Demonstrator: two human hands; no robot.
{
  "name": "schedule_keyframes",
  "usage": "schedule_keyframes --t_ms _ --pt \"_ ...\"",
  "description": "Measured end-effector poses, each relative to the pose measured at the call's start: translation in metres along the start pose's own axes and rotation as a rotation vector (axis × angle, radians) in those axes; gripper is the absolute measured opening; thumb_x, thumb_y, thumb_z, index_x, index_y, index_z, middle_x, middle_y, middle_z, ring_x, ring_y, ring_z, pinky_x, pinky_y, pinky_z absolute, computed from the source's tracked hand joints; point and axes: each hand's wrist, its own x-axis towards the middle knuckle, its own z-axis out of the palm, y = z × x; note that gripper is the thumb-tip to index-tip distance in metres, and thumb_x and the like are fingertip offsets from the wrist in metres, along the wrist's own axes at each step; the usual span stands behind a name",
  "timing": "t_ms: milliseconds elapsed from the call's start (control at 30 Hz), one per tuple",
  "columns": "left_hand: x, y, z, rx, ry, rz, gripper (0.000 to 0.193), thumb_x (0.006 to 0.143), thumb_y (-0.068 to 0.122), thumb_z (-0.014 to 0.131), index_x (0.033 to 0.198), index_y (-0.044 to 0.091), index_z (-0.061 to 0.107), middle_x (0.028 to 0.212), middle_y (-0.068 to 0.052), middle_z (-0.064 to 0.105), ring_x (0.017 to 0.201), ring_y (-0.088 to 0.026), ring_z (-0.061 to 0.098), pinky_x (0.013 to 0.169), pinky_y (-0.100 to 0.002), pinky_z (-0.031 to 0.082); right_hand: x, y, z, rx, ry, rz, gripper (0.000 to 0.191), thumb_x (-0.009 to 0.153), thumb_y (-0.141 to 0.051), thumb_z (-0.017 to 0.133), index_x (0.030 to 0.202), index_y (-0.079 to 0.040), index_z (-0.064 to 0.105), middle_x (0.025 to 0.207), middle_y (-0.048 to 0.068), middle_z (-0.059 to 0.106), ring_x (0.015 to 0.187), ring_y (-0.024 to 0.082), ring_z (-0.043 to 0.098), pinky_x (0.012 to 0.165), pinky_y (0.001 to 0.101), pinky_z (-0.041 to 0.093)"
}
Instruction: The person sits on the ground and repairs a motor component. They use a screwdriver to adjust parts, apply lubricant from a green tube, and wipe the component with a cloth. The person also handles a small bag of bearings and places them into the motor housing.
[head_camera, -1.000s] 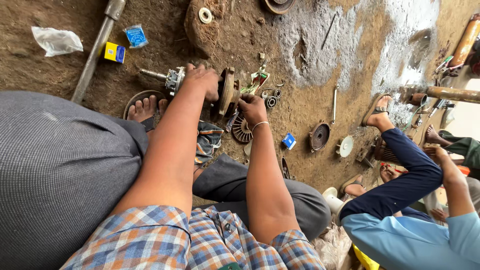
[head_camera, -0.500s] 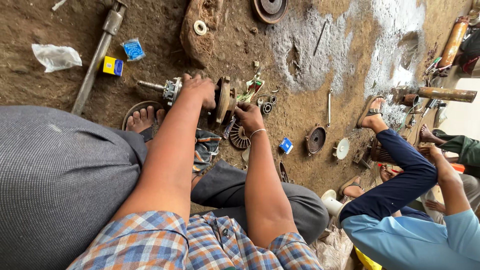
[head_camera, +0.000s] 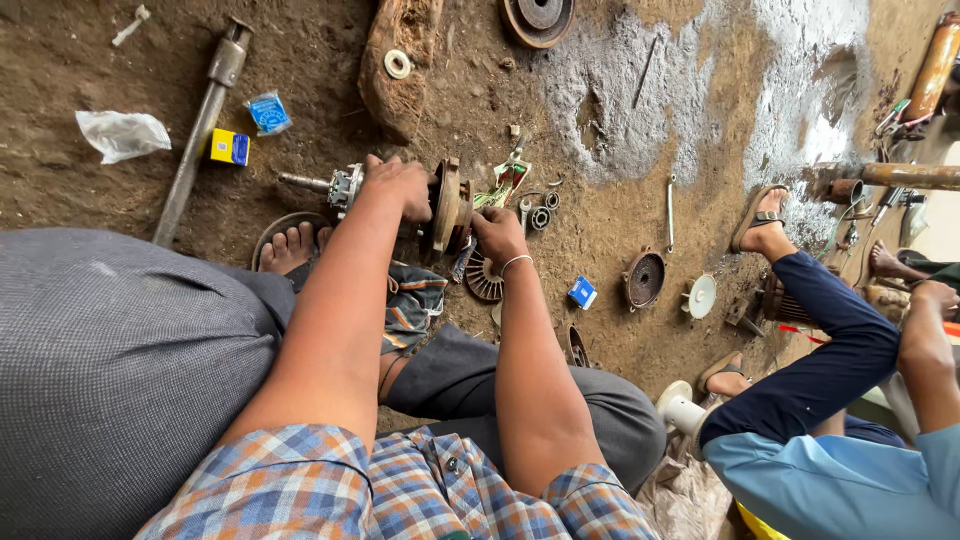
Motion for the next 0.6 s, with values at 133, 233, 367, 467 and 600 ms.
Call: schedule_keyframes --t_ms 133,233,367,467,600 --pt "-0.005 0.003 -0.007 0.021 0.040 0.007 0.067 0.079 0.027 0.077 0.142 0.013 0.061 0.153 -0.009 0.052 0.150 -0.032 0.035 0.124 -0.061 0.011 0.005 0.005 0.005 0.245 -0.007 0.038 0.027 0.092 -0.022 0.073 0.093 0.004 0.075 0.072 0.002 0.068 0.056 0.009 0.056 0.048 0.0272 0.043" --pt "-0.008 0.005 -0.011 0.036 0.012 0.000 0.064 0.078 0.020 0.072 0.141 0.022 0.063 0.149 -0.008 0.057 0.148 -0.030 0.040 0.126 -0.060 0.017 0.006 0.010 0.006 0.436 -0.054 0.085 0.024 0.093 -0.020 0.072 0.095 0.004 0.074 0.072 0.002 0.067 0.055 0.011 0.056 0.046 0.0282 0.041" --pt "-0.008 0.003 -0.013 0.051 0.027 -0.005 0.058 0.080 0.025 0.074 0.136 0.014 0.066 0.150 -0.009 0.055 0.149 -0.032 0.038 0.125 -0.062 0.015 0.006 0.013 -0.003 0.516 -0.163 0.140 0.018 0.093 -0.019 0.069 0.095 -0.002 0.072 0.066 -0.002 0.062 0.047 0.009 0.048 0.041 0.0265 0.034" --pt "-0.006 0.001 -0.012 0.045 0.036 -0.004 0.060 0.079 0.027 0.076 0.137 0.015 0.066 0.151 -0.009 0.054 0.150 -0.033 0.036 0.125 -0.061 0.016 0.007 0.013 -0.002 0.488 -0.163 0.130 0.019 0.094 -0.020 0.069 0.095 -0.001 0.073 0.066 -0.002 0.063 0.047 0.009 0.046 0.041 0.0266 0.032" --pt "-0.003 0.003 -0.011 0.009 0.022 -0.027 0.067 0.078 0.022 0.074 0.144 0.026 0.061 0.151 -0.006 0.055 0.150 -0.032 0.037 0.127 -0.061 0.013 0.013 0.014 0.007 0.379 -0.132 0.047 0.027 0.096 -0.023 0.070 0.099 0.003 0.077 0.073 0.000 0.068 0.055 0.008 0.051 0.048 0.0264 0.038"
